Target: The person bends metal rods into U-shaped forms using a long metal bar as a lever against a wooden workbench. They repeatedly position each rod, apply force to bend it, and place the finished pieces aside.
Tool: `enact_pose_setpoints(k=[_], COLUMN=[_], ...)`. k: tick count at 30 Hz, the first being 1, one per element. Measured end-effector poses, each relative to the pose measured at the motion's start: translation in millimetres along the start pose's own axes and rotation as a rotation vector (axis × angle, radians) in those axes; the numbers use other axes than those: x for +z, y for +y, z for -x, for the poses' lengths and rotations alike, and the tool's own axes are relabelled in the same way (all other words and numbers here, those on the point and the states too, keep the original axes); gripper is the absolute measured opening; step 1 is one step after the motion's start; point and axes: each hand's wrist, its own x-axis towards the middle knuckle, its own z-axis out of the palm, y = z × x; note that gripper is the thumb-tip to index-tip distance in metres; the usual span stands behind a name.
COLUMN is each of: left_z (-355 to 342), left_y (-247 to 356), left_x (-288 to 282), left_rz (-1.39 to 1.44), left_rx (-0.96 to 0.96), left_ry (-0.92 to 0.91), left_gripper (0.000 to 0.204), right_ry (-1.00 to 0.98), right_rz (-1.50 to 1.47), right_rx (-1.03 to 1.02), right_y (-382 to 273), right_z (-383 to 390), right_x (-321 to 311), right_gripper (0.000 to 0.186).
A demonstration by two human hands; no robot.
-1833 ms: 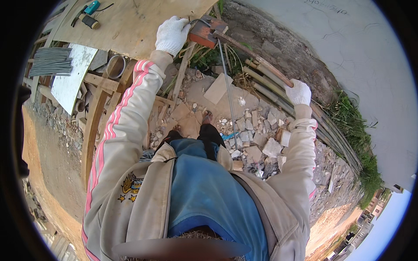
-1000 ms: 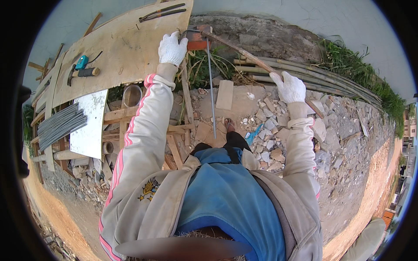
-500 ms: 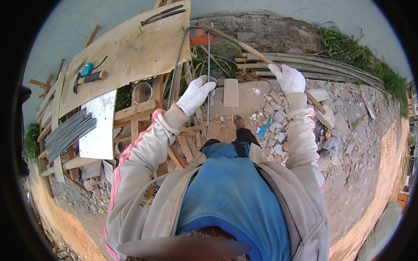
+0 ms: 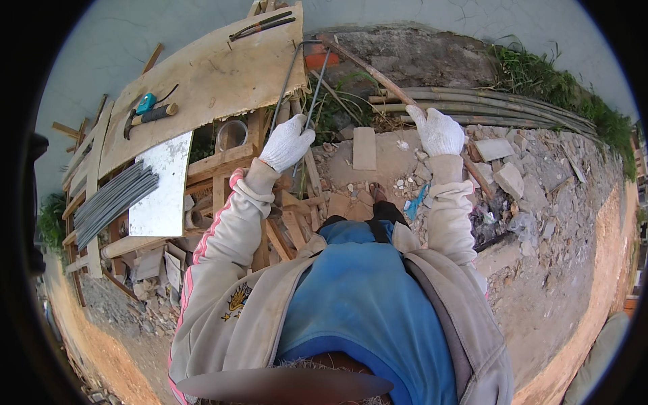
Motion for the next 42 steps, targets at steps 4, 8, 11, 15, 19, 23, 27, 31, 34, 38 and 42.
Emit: enact_pose_setpoints(k=[4, 8, 11, 15, 19, 23, 27, 31, 34, 38, 42], left_z=[0, -2, -2, -2, -2, 0, -1, -7, -13, -20, -32], left_y=[0, -2, -6, -10, -5, 2, 3, 12, 34, 74, 88], left_x=[3, 6, 8, 2, -6, 1, 6, 12, 17, 17, -4], left_rz=[0.063, 0.097, 0.096, 0.066, 0.128, 0.146, 0.181, 0.307, 0.322, 0.792, 0.991], left_rx=[0.033, 0.022, 0.026, 0.038, -0.009, -0.016, -0.08, -0.131, -0.107, -0.357, -0.329], left_ry=[0.035, 0.04, 0.043, 0.057, 0.038, 0.042, -0.03, 0.0, 0.145, 0.149, 0.254], left_gripper=[0.036, 0.039, 0.041, 0.042, 0.039, 0.038, 0.044, 0.049, 0.043, 0.032, 0.029], right_ry=[0.006, 0.038, 0.043, 0.074, 0.053, -0.017, -0.106, -0.11, -0.149, -0.124, -0.153], right_rz=[-0.013, -0.002, -0.02, -0.004, -0.014, -0.064, -0.082, -0.114, -0.181, -0.526, -0.892], right_rx=[-0.003, -0.038, -0.015, -0.037, -0.021, -0.038, -0.044, -0.088, -0.108, -0.159, -0.161], right_y=[-4, -3, -5, -11, -11, -2, 10, 26, 32, 18, -24], right_z=[2, 1, 5, 17, 18, 4, -9, -28, -40, -41, -34], right_x=[-3, -5, -1, 5, 2, -7, -10, -6, 5, 31, 55], right_gripper=[0.072, 0.072, 0.072, 0.071, 0.067, 0.064, 0.058, 0.053, 0.053, 0.05, 0.039])
